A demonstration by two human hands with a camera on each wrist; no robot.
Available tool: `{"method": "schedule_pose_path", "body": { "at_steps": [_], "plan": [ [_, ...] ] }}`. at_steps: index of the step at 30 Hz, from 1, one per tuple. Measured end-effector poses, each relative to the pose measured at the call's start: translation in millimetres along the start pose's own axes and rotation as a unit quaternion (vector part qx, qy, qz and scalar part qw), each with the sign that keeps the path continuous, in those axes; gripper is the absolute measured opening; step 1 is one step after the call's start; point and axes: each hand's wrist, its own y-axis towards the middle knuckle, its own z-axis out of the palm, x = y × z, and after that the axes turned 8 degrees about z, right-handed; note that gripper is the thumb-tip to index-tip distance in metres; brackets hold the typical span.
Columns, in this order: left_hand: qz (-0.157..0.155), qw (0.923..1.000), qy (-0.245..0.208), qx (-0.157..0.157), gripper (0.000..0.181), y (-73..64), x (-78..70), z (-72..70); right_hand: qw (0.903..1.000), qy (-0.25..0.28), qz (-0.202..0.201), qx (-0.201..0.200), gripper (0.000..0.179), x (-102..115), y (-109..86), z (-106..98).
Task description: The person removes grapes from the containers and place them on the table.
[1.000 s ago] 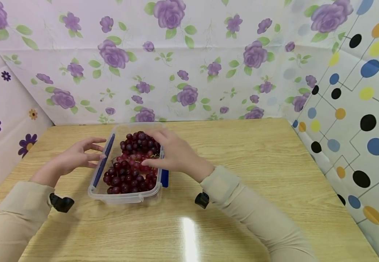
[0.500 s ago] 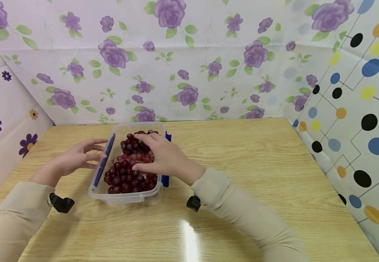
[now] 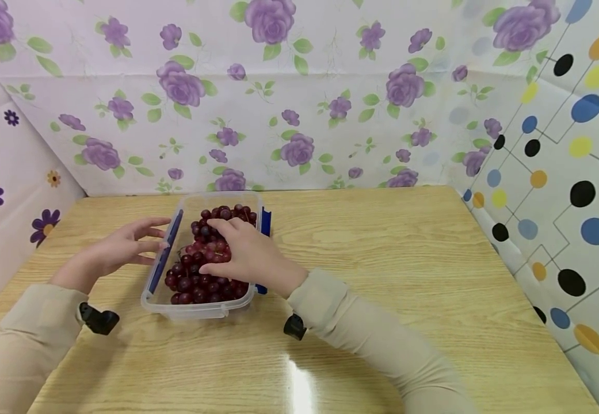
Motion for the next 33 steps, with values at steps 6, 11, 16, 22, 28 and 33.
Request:
{"method": "schedule_pose_path", "body": {
  "at_steps": [6,11,16,22,28,33],
  "plan": [
    [-0.004,1.0000,-0.002,-0.006,0.077,1.8,-0.4,0.8,0.9998,-0.008,0.006,0.016,0.081,5.3,3.3,9.4],
    [-0.003,1.0000,-0.006,0.002,0.077,2.2,0.1,0.6,0.9996,-0.013,0.003,0.024,0.082,8.5,6.0,16.7],
    [-0.007,0.9999,-0.007,0.014,0.077,1.2,1.8,0.2,0.9992,-0.008,0.003,0.039,0.084,11.6,8.8,23.2],
    [-0.011,0.9998,-0.011,0.012,0.077,0.1,3.1,0.4,0.9987,-0.020,0.013,0.045,0.084,15.6,10.4,28.6],
    [-0.029,0.9991,-0.027,0.012,0.077,-0.3,6.2,0.6,0.9979,-0.037,0.028,0.046,0.083,19.3,11.8,31.2],
    [-0.035,0.9986,-0.039,0.005,0.077,-0.3,8.1,0.9,0.9966,-0.043,0.045,0.054,0.084,22.0,12.9,33.8]
  ]
}}
